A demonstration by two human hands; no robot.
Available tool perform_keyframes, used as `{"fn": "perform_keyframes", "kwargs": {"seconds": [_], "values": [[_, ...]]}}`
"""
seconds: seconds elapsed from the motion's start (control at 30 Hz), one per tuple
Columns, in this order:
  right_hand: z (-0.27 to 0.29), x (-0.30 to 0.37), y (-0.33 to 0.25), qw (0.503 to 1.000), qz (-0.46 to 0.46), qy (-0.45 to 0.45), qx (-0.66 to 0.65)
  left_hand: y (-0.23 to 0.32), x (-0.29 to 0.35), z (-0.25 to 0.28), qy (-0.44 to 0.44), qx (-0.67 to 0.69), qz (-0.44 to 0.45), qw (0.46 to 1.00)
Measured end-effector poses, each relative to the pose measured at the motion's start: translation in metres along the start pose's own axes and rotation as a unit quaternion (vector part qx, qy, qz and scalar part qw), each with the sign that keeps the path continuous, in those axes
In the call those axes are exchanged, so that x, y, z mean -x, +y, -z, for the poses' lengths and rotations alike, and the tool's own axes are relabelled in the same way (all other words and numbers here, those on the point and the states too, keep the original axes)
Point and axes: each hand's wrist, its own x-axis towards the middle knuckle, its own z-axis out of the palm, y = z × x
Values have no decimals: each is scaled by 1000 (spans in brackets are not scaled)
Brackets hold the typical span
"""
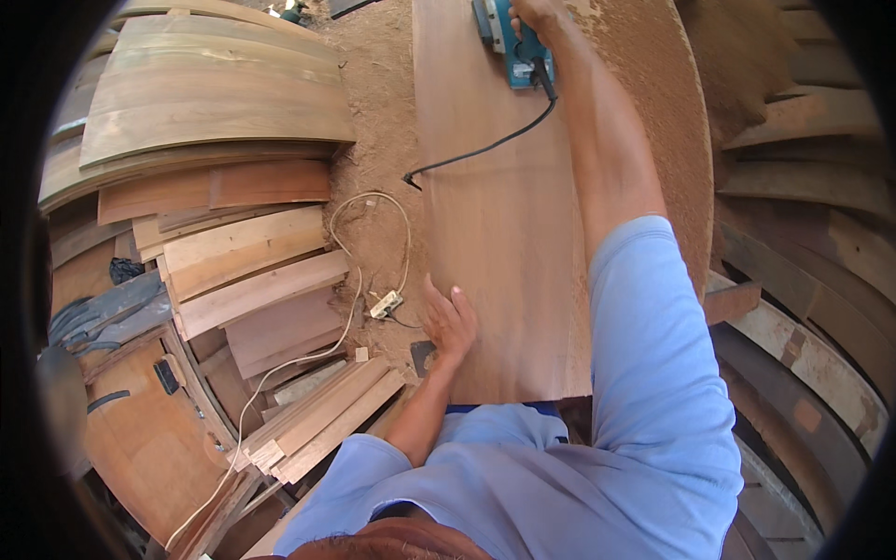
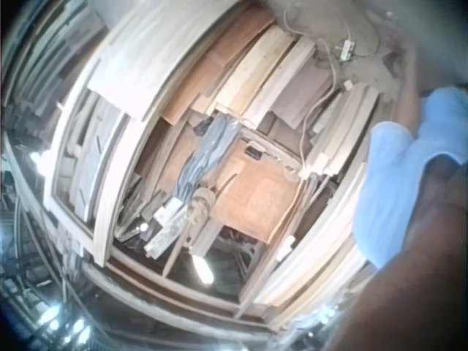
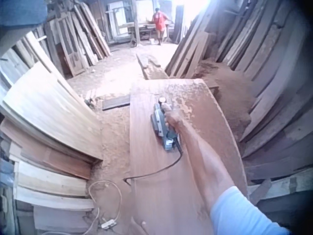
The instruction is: The person positions a large wooden board on a workbench, flips it over several times to inspect different sides, and then uses an electric planer to sand the surface of the wood.
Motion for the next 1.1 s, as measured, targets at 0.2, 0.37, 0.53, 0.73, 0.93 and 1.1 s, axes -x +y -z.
{"fn": "perform_keyframes", "kwargs": {"seconds": [0.2, 0.37, 0.53, 0.73, 0.93, 1.1], "values": [[4, 119, 21, 998, -57, -18, -7, -2, 0, -9, 22, -35, 51, 998], [34, 259, 63, 991, -118, -29, 55, 0, -11, -9, 0, 68, 25, 997], [18, 464, 73, 986, -142, -81, 9, -84, -46, -18, 11, 435, 164, 885], [21, 663, 124, 993, -73, -87, 43, -108, -9, 51, -110, 684, 315, 649], [15, 713, 136, 991, -84, -92, 40, -151, 31, 84, -82, 678, 247, 687], [4, 673, 119, 994, -61, -81, 44, -160, 35, 84, -63, 645, 251, 719]]}}
